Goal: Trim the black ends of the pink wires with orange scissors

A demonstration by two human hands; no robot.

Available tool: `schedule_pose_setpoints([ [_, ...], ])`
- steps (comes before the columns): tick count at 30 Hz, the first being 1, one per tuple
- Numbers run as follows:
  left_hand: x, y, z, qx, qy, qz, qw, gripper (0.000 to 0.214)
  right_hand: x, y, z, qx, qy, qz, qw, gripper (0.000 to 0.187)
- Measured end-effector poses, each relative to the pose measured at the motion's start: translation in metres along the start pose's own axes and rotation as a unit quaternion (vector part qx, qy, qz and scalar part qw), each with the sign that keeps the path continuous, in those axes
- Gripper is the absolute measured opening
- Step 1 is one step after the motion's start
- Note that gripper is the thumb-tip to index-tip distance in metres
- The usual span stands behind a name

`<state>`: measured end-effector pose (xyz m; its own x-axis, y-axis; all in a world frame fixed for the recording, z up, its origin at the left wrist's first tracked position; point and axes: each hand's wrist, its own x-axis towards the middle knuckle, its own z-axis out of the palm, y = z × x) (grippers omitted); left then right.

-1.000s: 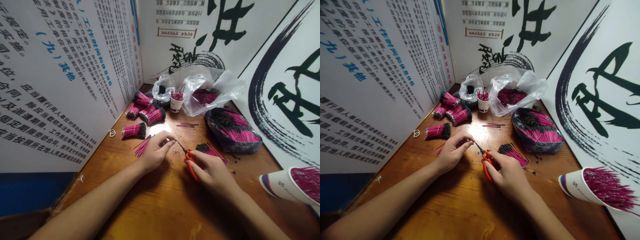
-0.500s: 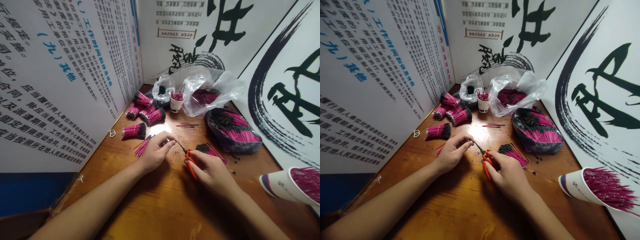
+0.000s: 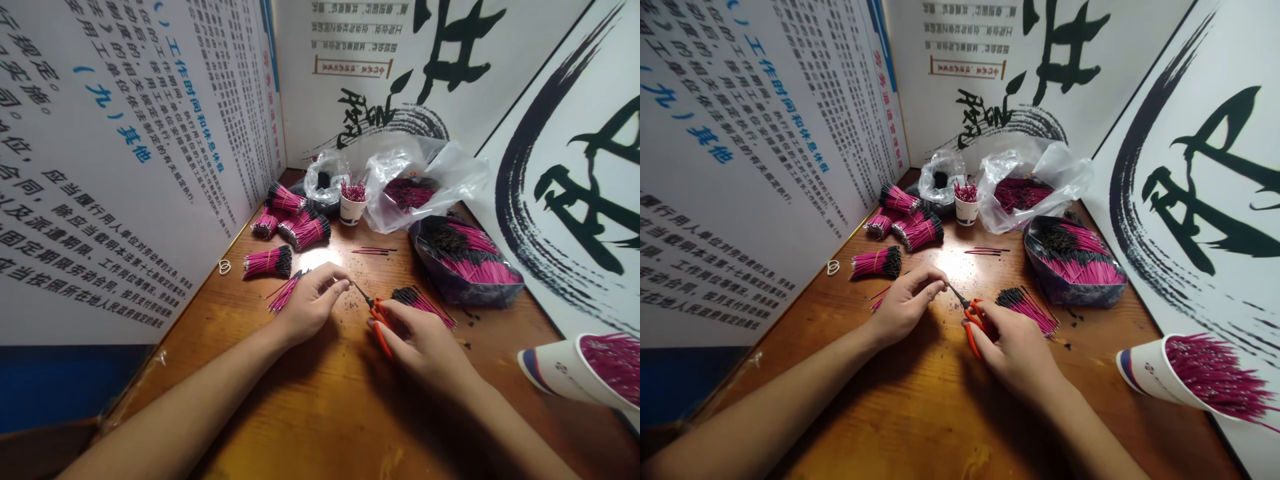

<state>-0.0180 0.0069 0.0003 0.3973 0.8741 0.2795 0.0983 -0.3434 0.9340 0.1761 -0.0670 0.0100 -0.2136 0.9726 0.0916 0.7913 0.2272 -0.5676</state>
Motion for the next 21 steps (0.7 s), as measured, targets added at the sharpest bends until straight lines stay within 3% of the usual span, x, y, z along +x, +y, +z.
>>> schedule_pose_setpoints([
  [21, -0.0007, 0.004, 0.0006, -0.029, -0.021, -0.017, 0.999, 0.016, 0.0003, -0.0019, -0.0003, 0.018, -0.007, -0.001, 1.0, 0.019],
])
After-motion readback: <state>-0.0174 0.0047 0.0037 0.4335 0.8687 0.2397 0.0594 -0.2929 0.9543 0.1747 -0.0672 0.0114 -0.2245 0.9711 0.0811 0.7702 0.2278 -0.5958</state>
